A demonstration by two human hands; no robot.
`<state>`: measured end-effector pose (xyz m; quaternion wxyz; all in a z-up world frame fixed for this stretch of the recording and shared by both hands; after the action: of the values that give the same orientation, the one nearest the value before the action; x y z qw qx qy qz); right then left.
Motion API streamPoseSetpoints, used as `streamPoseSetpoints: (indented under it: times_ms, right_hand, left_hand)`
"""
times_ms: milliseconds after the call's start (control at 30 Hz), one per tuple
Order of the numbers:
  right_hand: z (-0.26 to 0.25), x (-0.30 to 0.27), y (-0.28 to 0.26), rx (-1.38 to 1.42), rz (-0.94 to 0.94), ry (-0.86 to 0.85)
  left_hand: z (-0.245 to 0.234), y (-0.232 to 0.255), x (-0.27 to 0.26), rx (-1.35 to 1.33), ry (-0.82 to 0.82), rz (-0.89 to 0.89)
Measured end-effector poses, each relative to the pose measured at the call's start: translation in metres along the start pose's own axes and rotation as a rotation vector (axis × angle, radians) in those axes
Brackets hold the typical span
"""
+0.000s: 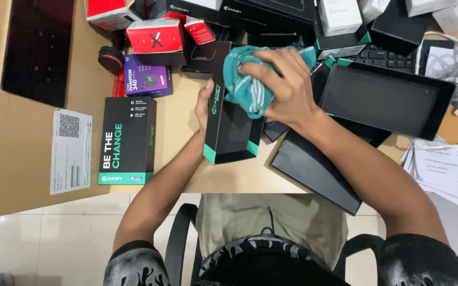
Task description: The person wipes the exterior of black rectangular boxes and a smaller smartphone box using a cloth, then places them into an open larger box on a desk.
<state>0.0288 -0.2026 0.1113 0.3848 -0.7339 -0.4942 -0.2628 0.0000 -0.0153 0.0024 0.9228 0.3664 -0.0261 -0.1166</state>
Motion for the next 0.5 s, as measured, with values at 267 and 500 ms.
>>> streamPoseSetpoints:
  times_ms: [267,500]
  right_hand:
    - [0.011,-0.003,-0.019,0.246,-0.087,-0.031]
    - [0.016,-0.004,-0.009,0.394,-0.259,-0.328]
  left_hand:
    - [0.008,0.009,0.0,0.006,-0.096,-0.06]
    - [0.004,0.027,0.006,-0.067,0.106,0.11]
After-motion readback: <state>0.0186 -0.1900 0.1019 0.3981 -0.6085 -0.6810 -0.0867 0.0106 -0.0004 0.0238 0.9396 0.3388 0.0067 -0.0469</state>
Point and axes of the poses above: each hand's wrist, its own x-axis towards the middle knuckle, its own z-axis out of the palm, y = z × x, the point moved 1 cm from there along x, towards the middle knuckle, and after that the axes turned 14 degrees about x, right-handed, at the moved point
